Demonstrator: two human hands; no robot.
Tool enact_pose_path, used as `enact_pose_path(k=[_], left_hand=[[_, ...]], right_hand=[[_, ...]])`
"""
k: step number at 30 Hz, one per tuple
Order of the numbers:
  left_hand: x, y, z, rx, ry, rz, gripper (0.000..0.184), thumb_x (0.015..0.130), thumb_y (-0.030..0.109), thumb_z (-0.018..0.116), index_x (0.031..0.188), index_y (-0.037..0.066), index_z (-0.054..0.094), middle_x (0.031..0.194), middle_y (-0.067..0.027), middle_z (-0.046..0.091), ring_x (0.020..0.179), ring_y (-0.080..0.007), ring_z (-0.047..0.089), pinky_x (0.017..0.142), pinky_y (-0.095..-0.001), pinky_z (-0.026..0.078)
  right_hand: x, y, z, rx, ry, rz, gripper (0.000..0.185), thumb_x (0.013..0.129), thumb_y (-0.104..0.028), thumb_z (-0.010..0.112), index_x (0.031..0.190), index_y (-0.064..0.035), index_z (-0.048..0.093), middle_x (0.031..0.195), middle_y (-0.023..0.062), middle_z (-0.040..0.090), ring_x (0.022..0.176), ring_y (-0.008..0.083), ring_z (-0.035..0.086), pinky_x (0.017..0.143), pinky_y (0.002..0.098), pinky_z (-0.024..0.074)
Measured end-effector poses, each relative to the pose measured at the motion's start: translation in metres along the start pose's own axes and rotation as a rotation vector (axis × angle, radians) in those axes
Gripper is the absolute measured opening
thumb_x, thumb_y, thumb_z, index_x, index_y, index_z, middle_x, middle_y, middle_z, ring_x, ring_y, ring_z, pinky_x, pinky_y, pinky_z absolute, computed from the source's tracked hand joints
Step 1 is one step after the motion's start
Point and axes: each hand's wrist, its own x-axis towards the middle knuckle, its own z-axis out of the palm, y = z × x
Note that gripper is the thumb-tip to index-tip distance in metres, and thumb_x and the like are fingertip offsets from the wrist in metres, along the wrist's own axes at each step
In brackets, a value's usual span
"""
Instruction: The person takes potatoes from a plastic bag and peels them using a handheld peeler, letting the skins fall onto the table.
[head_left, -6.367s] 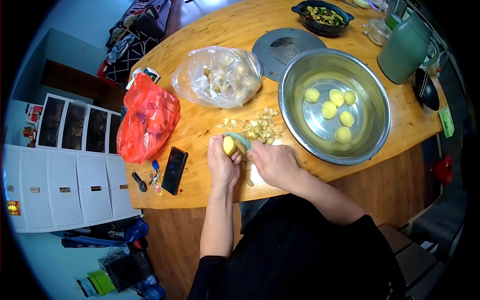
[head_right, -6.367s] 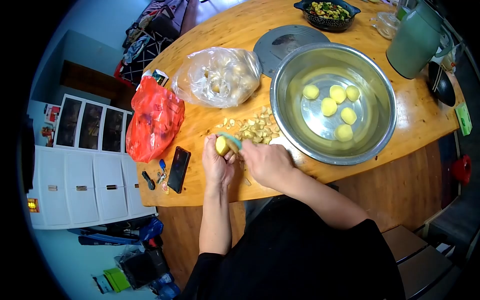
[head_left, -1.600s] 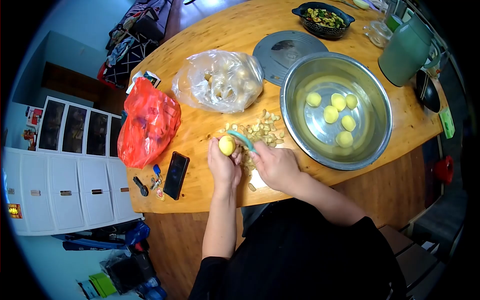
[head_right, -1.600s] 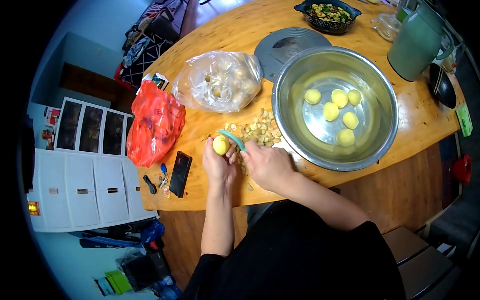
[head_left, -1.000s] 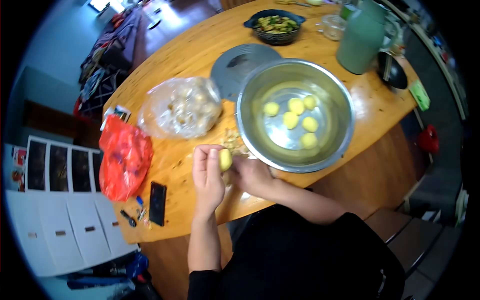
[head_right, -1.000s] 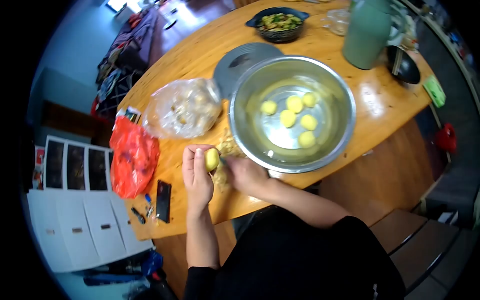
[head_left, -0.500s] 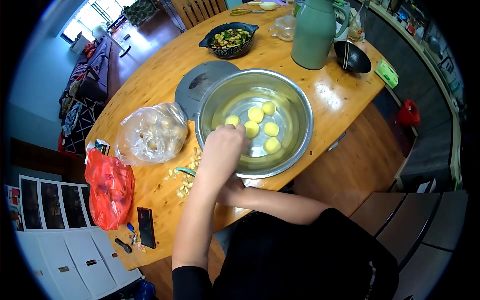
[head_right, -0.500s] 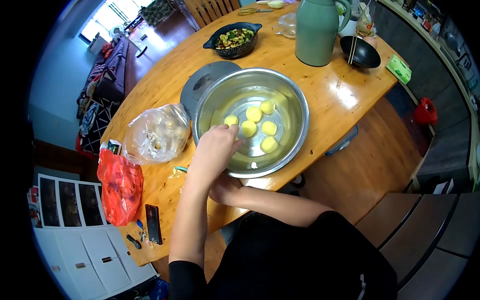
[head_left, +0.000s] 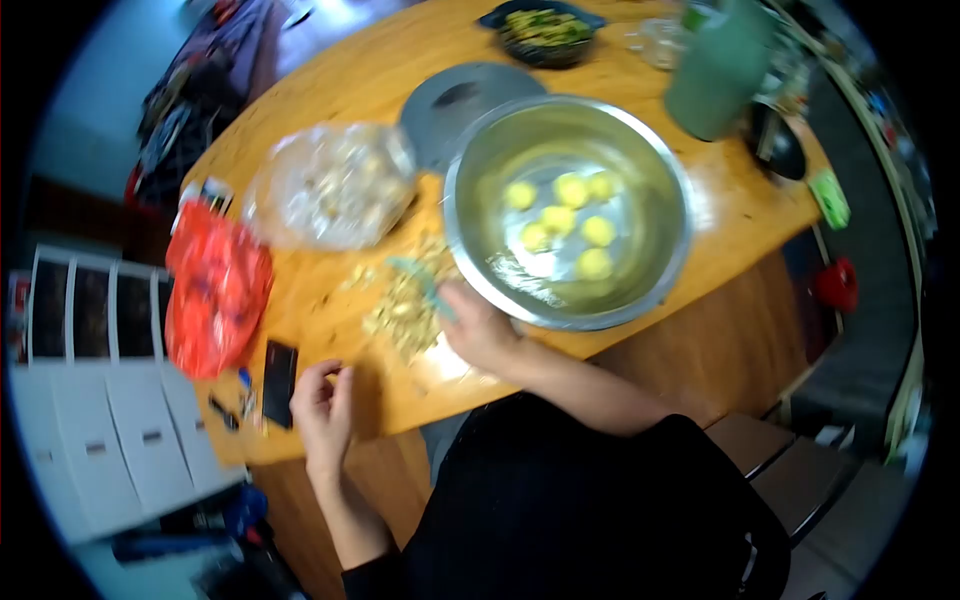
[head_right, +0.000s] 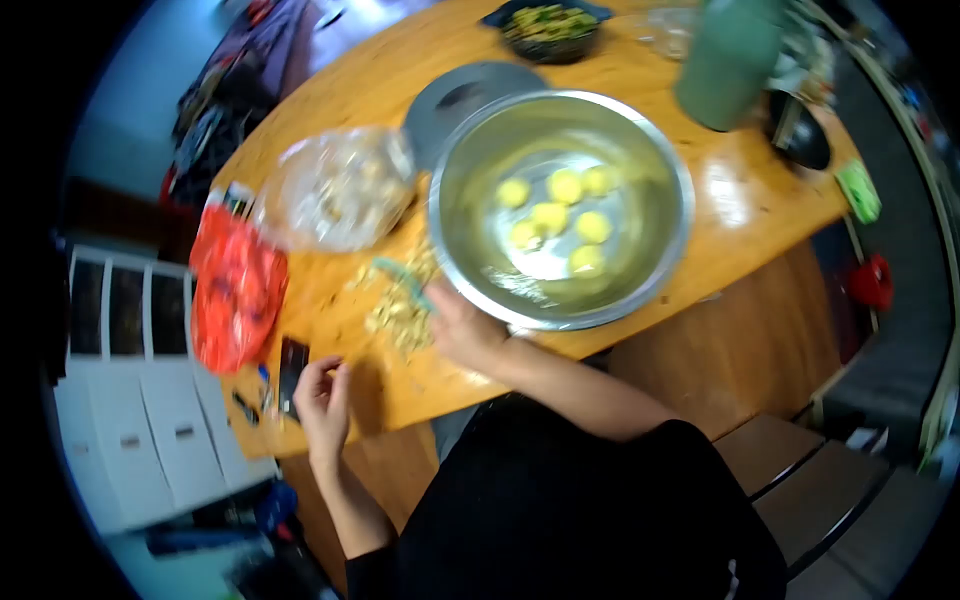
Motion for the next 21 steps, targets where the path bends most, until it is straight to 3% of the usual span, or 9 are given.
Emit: enact_pose_path(k=[3,5,9,12,14,18,19,21], left_hand=[[-0.048,-0.017,0.009,-0.140,-0.049,-0.146,0.015,0.089,0.007,0.080,0.097,0.000,0.069,0.084,-0.0052,0.064,0.067,-0.0091,0.056,0.059,-0.0238,0.046],[-0.061,-0.009,0.021,-0.072,-0.100,-0.083,0.021,0.083,0.011,0.085,0.094,0.001,0.069,0.084,-0.0078,0.065,0.068,-0.0153,0.060,0.059,-0.0281,0.049],[-0.051,0.005,0.045,0.082,-0.049,0.062,0.029,0.072,0.018,0.090,0.085,0.004,0.068,0.081,-0.0095,0.067,0.074,-0.0296,0.063,0.068,-0.0381,0.052],[-0.028,-0.001,0.057,0.115,-0.020,0.139,0.021,0.076,0.016,0.085,0.082,0.004,0.068,0.077,-0.0102,0.066,0.075,-0.0308,0.063,0.067,-0.0399,0.051],[-0.005,0.003,0.058,0.182,0.027,0.221,0.013,0.080,0.011,0.081,0.084,0.004,0.070,0.078,-0.0125,0.068,0.076,-0.0327,0.065,0.069,-0.0406,0.052],[0.034,0.010,0.047,0.002,0.099,0.236,0.009,0.085,0.008,0.077,0.091,0.002,0.073,0.087,-0.0149,0.072,0.080,-0.0315,0.068,0.071,-0.0379,0.054],[0.045,0.020,0.034,0.023,0.089,0.233,0.014,0.086,0.007,0.076,0.097,0.001,0.072,0.088,-0.0154,0.071,0.079,-0.0300,0.068,0.071,-0.0375,0.054],[0.080,0.025,0.022,0.081,0.266,0.318,0.019,0.087,0.007,0.074,0.105,0.001,0.070,0.089,-0.0150,0.071,0.078,-0.0296,0.067,0.072,-0.0378,0.054]], right_hand=[[0.003,-0.007,0.000,0.083,0.000,0.051,0.013,0.092,-0.008,0.071,0.090,-0.0002,0.062,0.075,0.0169,0.060,0.066,0.0334,0.060,0.059,0.0395,0.0466],[0.003,-0.010,0.002,0.107,0.000,0.103,0.016,0.091,-0.014,0.072,0.088,-0.0037,0.061,0.074,0.0175,0.062,0.065,0.0356,0.061,0.058,0.0452,0.0463],[0.003,-0.010,0.006,0.100,0.024,0.047,0.013,0.091,-0.011,0.072,0.090,-0.0020,0.062,0.077,0.0193,0.064,0.070,0.0398,0.063,0.061,0.0458,0.0480],[0.003,-0.010,0.005,0.023,0.024,-0.009,0.012,0.092,-0.007,0.073,0.090,0.0007,0.064,0.077,0.0174,0.066,0.068,0.0322,0.068,0.061,0.0373,0.0510],[0.003,-0.007,0.006,0.018,0.048,-0.012,0.011,0.092,-0.006,0.073,0.090,0.0007,0.064,0.077,0.0171,0.067,0.068,0.0315,0.068,0.061,0.0377,0.0510],[-0.002,-0.008,0.005,0.029,0.065,0.024,0.011,0.092,-0.006,0.072,0.092,0.0012,0.064,0.077,0.0173,0.068,0.068,0.0304,0.069,0.061,0.0380,0.0515],[-0.002,-0.008,0.005,0.027,0.056,0.041,0.010,0.092,-0.006,0.072,0.093,0.0012,0.064,0.077,0.0174,0.068,0.068,0.0304,0.069,0.061,0.0380,0.0517],[0.000,-0.008,0.005,0.036,0.067,-0.045,0.009,0.091,-0.003,0.070,0.097,0.0019,0.065,0.082,0.0184,0.069,0.071,0.0310,0.070,0.062,0.0380,0.0526]])
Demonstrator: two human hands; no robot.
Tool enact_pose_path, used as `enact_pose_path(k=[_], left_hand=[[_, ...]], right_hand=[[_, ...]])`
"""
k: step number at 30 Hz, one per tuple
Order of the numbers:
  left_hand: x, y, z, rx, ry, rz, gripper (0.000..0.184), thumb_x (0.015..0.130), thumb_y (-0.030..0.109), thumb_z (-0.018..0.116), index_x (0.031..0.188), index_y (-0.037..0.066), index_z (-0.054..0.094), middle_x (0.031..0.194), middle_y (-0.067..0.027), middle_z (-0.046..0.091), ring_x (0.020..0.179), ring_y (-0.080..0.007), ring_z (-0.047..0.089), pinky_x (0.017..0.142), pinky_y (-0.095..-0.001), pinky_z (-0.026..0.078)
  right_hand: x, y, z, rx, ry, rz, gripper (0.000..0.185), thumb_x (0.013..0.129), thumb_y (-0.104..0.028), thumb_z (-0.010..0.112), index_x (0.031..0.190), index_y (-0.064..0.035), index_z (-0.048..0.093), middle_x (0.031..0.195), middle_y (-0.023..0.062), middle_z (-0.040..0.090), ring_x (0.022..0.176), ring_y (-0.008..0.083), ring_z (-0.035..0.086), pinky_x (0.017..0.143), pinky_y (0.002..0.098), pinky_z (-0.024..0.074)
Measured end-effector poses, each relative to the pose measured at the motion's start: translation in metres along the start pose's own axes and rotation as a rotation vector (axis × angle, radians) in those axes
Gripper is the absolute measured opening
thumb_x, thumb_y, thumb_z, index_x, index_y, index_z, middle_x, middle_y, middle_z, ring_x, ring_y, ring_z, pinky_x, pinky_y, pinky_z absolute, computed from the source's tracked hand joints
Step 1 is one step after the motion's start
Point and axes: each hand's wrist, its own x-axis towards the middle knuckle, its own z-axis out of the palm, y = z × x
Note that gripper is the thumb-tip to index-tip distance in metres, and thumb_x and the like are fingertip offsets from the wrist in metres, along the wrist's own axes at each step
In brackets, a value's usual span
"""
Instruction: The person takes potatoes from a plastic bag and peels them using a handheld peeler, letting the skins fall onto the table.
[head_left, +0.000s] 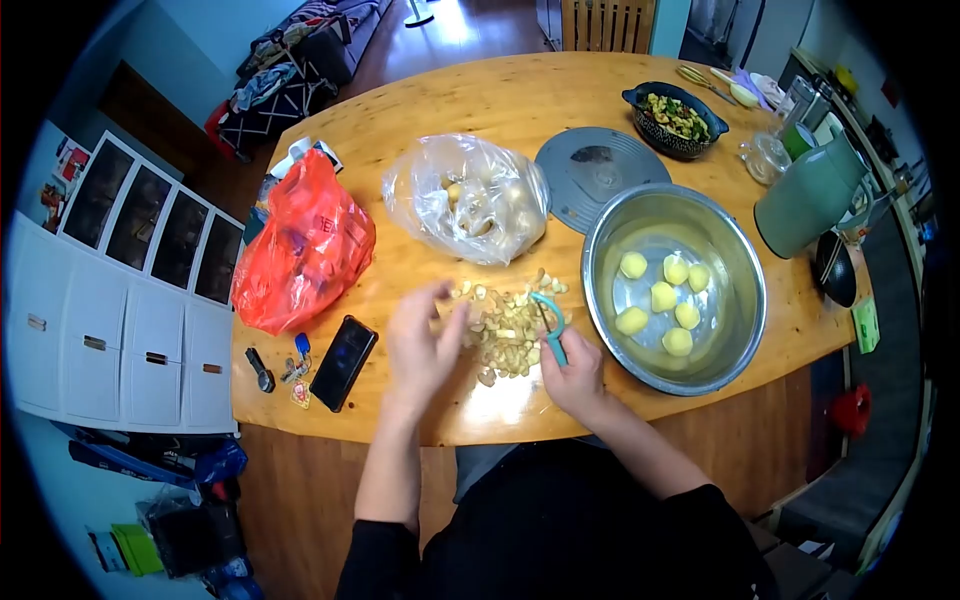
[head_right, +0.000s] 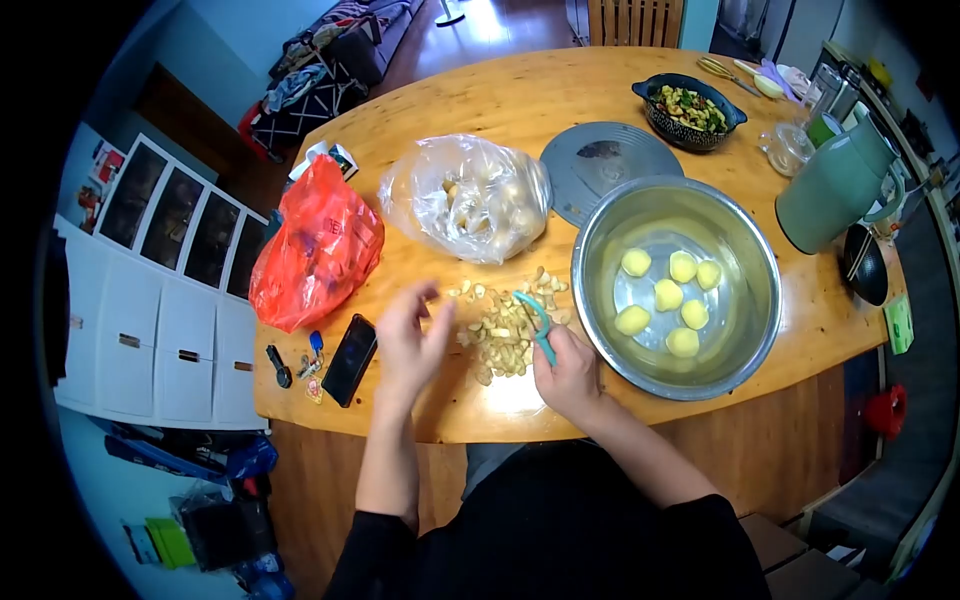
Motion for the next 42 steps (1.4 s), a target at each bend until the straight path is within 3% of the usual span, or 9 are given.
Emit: enact_pose_path(k=[4,6,9,13,20,23,31,35,42], left_hand=[[0.106,-0.025,0.013,0.001,-0.071,0.175,0.023,0.086,-0.002,0.065,0.108,-0.001,0.069,0.095,-0.0218,0.072,0.086,-0.0393,0.069,0.078,-0.0448,0.054],[0.152,-0.052,0.034,0.241,-0.285,0.082,0.027,0.083,-0.005,0.060,0.107,0.000,0.071,0.098,-0.0240,0.072,0.093,-0.0424,0.069,0.081,-0.0473,0.055],[0.195,-0.091,0.069,0.552,-0.630,0.023,0.026,0.084,0.001,0.061,0.106,0.003,0.073,0.099,-0.0223,0.074,0.096,-0.0398,0.071,0.083,-0.0473,0.056],[0.213,-0.095,0.096,0.810,-0.665,0.244,0.023,0.078,0.015,0.072,0.100,0.011,0.077,0.103,-0.0195,0.075,0.100,-0.0344,0.073,0.085,-0.0442,0.058],[0.218,-0.073,0.095,0.702,-0.921,0.210,0.026,0.069,0.011,0.078,0.091,-0.003,0.076,0.105,-0.0238,0.074,0.100,-0.0351,0.073,0.088,-0.0422,0.058],[0.220,-0.052,0.085,0.668,-0.833,0.054,0.023,0.072,0.011,0.076,0.089,-0.004,0.076,0.106,-0.0263,0.072,0.102,-0.0365,0.071,0.087,-0.0445,0.057],[0.194,-0.041,0.091,0.260,-0.573,0.206,0.023,0.085,0.020,0.067,0.098,0.003,0.073,0.100,-0.0253,0.072,0.095,-0.0454,0.067,0.083,-0.0516,0.054],[0.180,-0.052,0.122,0.357,-0.576,0.155,0.024,0.087,0.026,0.065,0.093,0.003,0.072,0.096,-0.0242,0.071,0.091,-0.0456,0.067,0.080,-0.0515,0.054],[0.160,-0.022,0.134,0.057,-0.493,0.161,0.031,0.082,0.022,0.074,0.105,0.002,0.067,0.102,-0.0277,0.068,0.098,-0.0449,0.066,0.084,-0.0510,0.053]], right_hand=[[0.005,-0.005,0.004,0.081,0.005,-0.012,0.010,0.090,0.001,0.067,0.099,0.0025,0.066,0.087,0.0195,0.069,0.076,0.0333,0.071,0.066,0.0377,0.0546],[0.003,-0.006,0.002,0.074,-0.040,0.001,0.010,0.088,0.000,0.068,0.098,0.0019,0.064,0.087,0.0199,0.068,0.076,0.0358,0.070,0.066,0.0392,0.0542],[0.004,-0.003,0.002,0.049,-0.045,-0.047,0.010,0.086,-0.003,0.070,0.092,-0.0003,0.061,0.084,0.0197,0.065,0.073,0.0402,0.066,0.063,0.0433,0.0524],[0.005,-0.003,-0.001,0.014,-0.057,-0.080,0.011,0.085,-0.004,0.069,0.091,-0.0009,0.061,0.085,0.0188,0.066,0.073,0.0409,0.066,0.062,0.0441,0.0526],[0.006,-0.005,-0.005,0.043,-0.103,-0.058,0.010,0.085,-0.003,0.067,0.093,-0.0003,0.061,0.083,0.0182,0.065,0.071,0.0406,0.066,0.059,0.0444,0.0520],[0.008,-0.007,-0.007,0.058,-0.101,-0.058,0.011,0.084,-0.002,0.067,0.093,-0.0008,0.061,0.083,0.0180,0.064,0.070,0.0406,0.065,0.059,0.0449,0.0511],[0.008,-0.009,-0.006,0.051,-0.106,-0.049,0.011,0.084,-0.003,0.067,0.092,-0.0020,0.059,0.081,0.0179,0.063,0.069,0.0413,0.064,0.058,0.0463,0.0498],[0.006,-0.008,-0.006,0.046,-0.110,-0.024,0.011,0.084,-0.003,0.066,0.090,-0.0020,0.057,0.079,0.0180,0.061,0.068,0.0419,0.063,0.058,0.0474,0.0487],[0.005,-0.005,-0.004,0.048,-0.089,-0.027,0.011,0.085,-0.005,0.071,0.086,-0.0007,0.061,0.077,0.0190,0.062,0.066,0.0400,0.064,0.058,0.0437,0.0496]])
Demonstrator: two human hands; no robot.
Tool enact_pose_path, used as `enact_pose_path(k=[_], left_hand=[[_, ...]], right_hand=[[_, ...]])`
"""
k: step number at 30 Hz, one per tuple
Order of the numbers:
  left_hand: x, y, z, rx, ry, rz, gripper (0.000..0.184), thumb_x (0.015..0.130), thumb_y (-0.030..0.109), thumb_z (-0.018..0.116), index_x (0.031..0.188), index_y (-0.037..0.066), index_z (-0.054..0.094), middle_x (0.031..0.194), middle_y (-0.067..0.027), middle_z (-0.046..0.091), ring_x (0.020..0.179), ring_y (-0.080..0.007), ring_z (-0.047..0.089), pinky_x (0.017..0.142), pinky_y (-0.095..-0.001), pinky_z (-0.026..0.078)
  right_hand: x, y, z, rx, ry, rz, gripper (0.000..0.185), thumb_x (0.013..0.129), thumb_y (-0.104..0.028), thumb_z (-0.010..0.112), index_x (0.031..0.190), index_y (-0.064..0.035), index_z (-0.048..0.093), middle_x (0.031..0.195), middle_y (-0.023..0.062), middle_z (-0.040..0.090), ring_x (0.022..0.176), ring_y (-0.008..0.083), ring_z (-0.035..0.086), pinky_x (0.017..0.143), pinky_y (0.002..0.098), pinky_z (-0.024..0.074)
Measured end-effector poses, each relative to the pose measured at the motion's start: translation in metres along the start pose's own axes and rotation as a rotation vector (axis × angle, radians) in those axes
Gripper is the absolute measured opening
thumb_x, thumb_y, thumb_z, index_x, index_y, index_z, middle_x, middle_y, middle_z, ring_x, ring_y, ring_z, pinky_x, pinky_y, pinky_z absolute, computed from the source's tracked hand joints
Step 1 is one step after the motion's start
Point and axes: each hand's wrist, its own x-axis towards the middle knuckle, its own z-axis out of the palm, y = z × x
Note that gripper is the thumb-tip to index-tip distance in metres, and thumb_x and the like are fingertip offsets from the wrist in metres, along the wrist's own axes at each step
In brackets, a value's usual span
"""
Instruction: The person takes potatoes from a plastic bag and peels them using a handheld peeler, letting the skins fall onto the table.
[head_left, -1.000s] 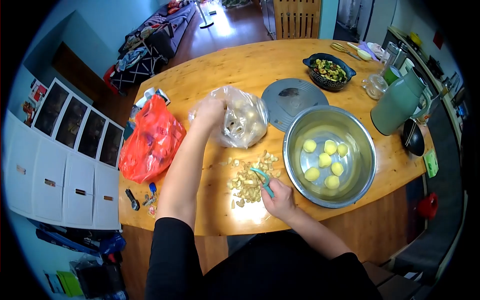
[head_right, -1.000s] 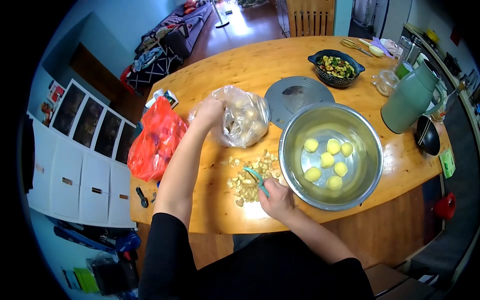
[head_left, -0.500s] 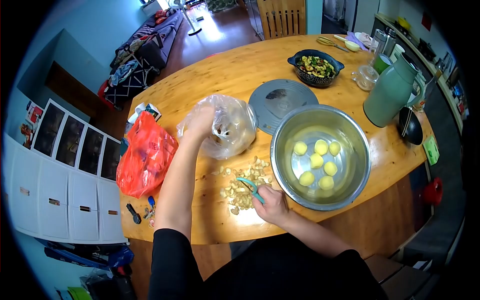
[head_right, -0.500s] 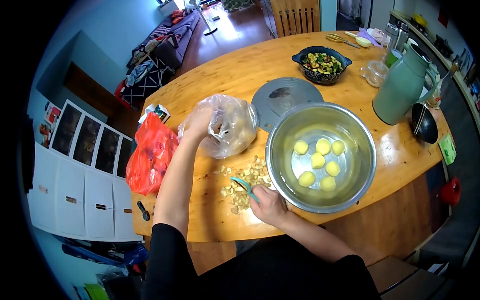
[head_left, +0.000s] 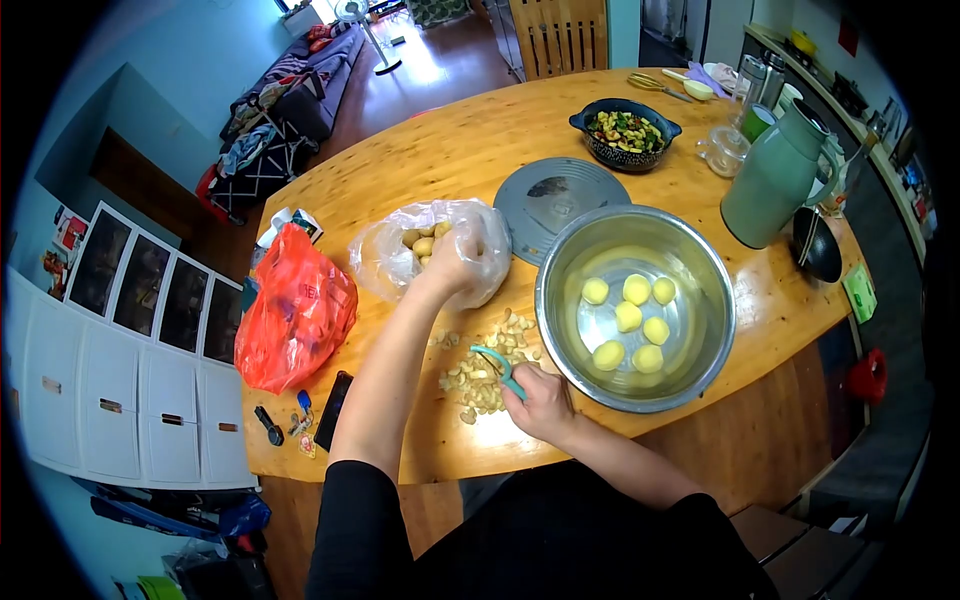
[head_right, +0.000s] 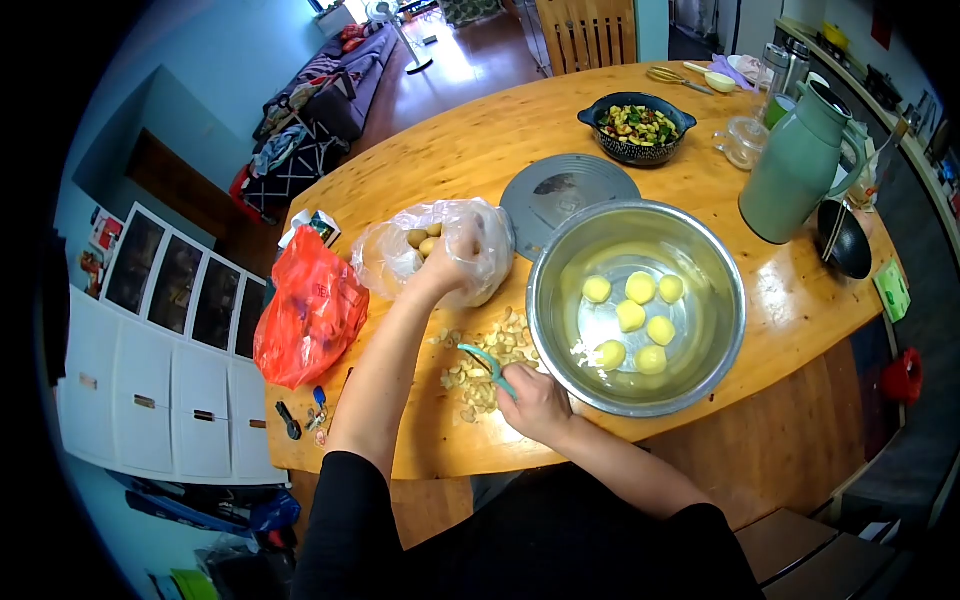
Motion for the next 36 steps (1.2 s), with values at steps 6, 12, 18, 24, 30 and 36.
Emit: enact_pose_path(k=[6,12,18,24,30,36], left_hand=[[-0.027,-0.008,-0.052,0.171,0.143,0.034,0.040,0.083,0.022,0.081,0.109,0.000,0.060,0.110,-0.0247,0.064,0.103,-0.0442,0.061,0.087,-0.0488,0.050],[-0.149,0.015,-0.092,-0.446,0.250,-0.345,0.044,0.092,0.015,0.076,0.128,0.000,0.054,0.102,-0.0130,0.064,0.096,-0.0237,0.063,0.082,-0.0339,0.052],[-0.254,0.028,0.004,-1.495,0.260,-0.383,0.049,0.090,-0.001,0.075,0.132,0.006,0.050,0.123,-0.0106,0.065,0.103,-0.0174,0.065,0.083,-0.0321,0.058],[-0.271,0.056,0.028,-1.927,0.366,-0.407,0.040,0.102,0.019,0.064,0.139,0.009,0.050,0.121,-0.0108,0.063,0.088,-0.0169,0.058,0.080,-0.0296,0.049],[-0.265,0.054,0.032,-1.843,0.390,-0.450,0.027,0.112,0.029,0.039,0.123,0.008,0.052,0.097,-0.0127,0.062,0.067,-0.0141,0.048,0.062,-0.0262,0.041],[-0.254,0.069,0.029,-1.696,0.422,-0.548,0.031,0.113,0.033,0.036,0.114,0.007,0.053,0.092,-0.0117,0.062,0.064,-0.0120,0.047,0.059,-0.0246,0.040]], right_hand=[[0.001,-0.002,-0.003,0.012,0.022,0.000,0.012,0.086,-0.006,0.068,0.086,-0.0012,0.057,0.080,0.0191,0.062,0.068,0.0416,0.063,0.058,0.0470,0.0484],[0.001,-0.002,0.000,0.034,0.084,-0.003,0.014,0.088,-0.005,0.070,0.085,-0.0013,0.057,0.076,0.0192,0.062,0.065,0.0388,0.063,0.058,0.0443,0.0485],[0.005,-0.024,-0.006,0.023,-0.107,0.100,0.018,0.097,-0.019,0.065,0.091,-0.0031,0.059,0.074,0.0189,0.065,0.065,0.0403,0.065,0.058,0.0471,0.0490],[-0.006,-0.039,-0.005,-0.090,-0.261,0.058,0.018,0.100,-0.022,0.060,0.093,-0.0056,0.059,0.073,0.0167,0.065,0.065,0.0397,0.065,0.058,0.0506,0.0494],[-0.013,-0.049,-0.008,-0.099,-0.319,0.012,0.017,0.100,-0.020,0.061,0.091,-0.0061,0.057,0.073,0.0153,0.065,0.063,0.0374,0.065,0.056,0.0487,0.0497],[-0.017,-0.052,-0.007,-0.168,-0.298,-0.080,0.016,0.098,-0.019,0.063,0.089,-0.0068,0.057,0.071,0.0131,0.063,0.061,0.0348,0.065,0.054,0.0463,0.0500]])
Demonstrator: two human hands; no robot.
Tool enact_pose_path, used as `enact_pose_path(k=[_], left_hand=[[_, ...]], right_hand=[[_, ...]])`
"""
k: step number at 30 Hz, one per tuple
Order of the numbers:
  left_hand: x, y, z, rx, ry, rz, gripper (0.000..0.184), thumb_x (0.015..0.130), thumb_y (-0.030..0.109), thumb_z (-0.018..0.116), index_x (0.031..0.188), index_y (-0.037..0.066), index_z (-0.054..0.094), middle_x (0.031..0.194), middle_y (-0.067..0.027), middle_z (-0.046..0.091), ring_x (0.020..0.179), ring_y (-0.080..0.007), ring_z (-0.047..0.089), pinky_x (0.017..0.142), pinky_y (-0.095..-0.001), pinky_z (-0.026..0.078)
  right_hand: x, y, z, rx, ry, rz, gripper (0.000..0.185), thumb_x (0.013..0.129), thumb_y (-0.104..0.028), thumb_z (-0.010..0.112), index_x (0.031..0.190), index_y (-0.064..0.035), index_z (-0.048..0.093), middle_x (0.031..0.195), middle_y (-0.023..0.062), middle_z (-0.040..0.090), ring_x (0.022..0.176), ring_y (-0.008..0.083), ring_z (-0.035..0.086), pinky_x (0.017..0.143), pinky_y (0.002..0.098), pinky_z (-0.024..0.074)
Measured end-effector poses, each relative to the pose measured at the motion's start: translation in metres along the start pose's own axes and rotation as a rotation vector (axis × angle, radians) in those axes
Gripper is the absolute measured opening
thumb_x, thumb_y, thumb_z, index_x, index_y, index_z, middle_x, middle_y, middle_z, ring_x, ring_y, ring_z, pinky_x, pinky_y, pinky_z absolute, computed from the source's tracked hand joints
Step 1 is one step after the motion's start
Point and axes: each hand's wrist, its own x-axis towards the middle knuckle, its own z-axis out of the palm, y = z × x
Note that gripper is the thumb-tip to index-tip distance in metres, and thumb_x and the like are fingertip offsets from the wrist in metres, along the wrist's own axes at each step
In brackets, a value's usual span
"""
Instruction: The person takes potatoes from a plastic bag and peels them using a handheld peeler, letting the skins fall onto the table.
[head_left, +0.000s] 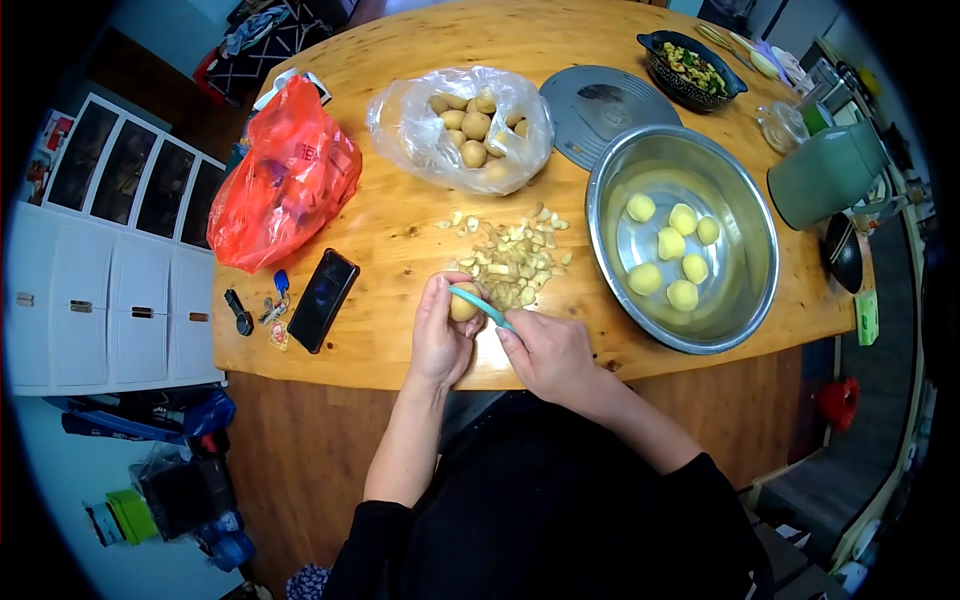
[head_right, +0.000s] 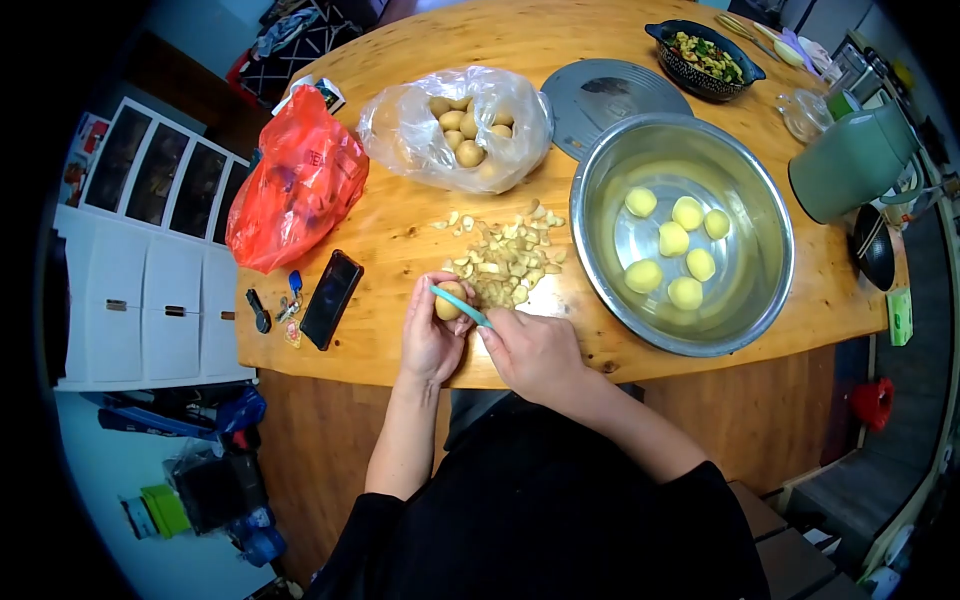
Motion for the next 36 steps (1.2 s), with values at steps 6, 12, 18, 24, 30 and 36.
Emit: enact_pose_path(k=[6,12,18,24,30,36], left_hand=[[-0.002,-0.002,0.002,0.003,0.092,0.022,0.029,0.113,0.030,0.037,0.108,0.006,0.051,0.085,-0.0094,0.061,0.062,-0.0101,0.045,0.057,-0.0235,0.037],[-0.004,-0.006,0.008,0.141,0.230,0.035,0.032,0.113,0.033,0.034,0.101,0.006,0.048,0.079,-0.0124,0.059,0.058,-0.0126,0.043,0.052,-0.0255,0.036],[-0.002,-0.015,-0.002,0.214,0.271,0.091,0.026,0.111,0.027,0.035,0.099,0.008,0.048,0.076,-0.0116,0.059,0.055,-0.0130,0.043,0.049,-0.0259,0.034],[-0.005,-0.003,0.015,0.195,0.261,0.057,0.025,0.110,0.026,0.036,0.097,0.009,0.049,0.077,-0.0126,0.061,0.054,-0.0124,0.042,0.049,-0.0255,0.033],[-0.002,0.004,0.015,-0.041,0.217,0.011,0.024,0.111,0.025,0.036,0.098,0.008,0.048,0.078,-0.0106,0.060,0.056,-0.0114,0.043,0.051,-0.0248,0.035],[-0.002,-0.007,0.014,0.087,0.290,0.137,0.021,0.112,0.027,0.037,0.104,0.011,0.047,0.083,-0.0051,0.054,0.064,-0.0116,0.046,0.058,-0.0267,0.040]], right_hand=[[0.001,-0.002,0.004,-0.001,-0.012,0.004,0.015,0.097,-0.018,0.063,0.091,-0.0069,0.056,0.071,0.0121,0.064,0.061,0.0335,0.065,0.054,0.0455,0.0503],[-0.003,-0.004,0.011,-0.021,-0.081,-0.011,0.014,0.097,-0.016,0.064,0.092,-0.0069,0.055,0.070,0.0112,0.064,0.060,0.0325,0.066,0.052,0.0442,0.0502],[-0.003,-0.004,0.012,-0.082,-0.089,-0.023,0.015,0.098,-0.018,0.063,0.091,-0.0070,0.054,0.067,0.0106,0.063,0.059,0.0319,0.066,0.050,0.0431,0.0491],[0.008,0.017,0.006,-0.141,-0.051,0.194,0.018,0.100,-0.020,0.060,0.091,-0.0060,0.054,0.065,0.0149,0.064,0.059,0.0374,0.065,0.054,0.0507,0.0478],[0.010,0.011,0.001,0.053,-0.092,0.222,0.018,0.101,-0.021,0.059,0.093,-0.0059,0.054,0.063,0.0168,0.063,0.059,0.0409,0.063,0.055,0.0532,0.0476],[0.005,-0.005,0.011,-0.031,-0.074,0.109,0.016,0.100,-0.021,0.061,0.094,-0.0073,0.054,0.064,0.0142,0.064,0.055,0.0374,0.064,0.051,0.0487,0.0492]])
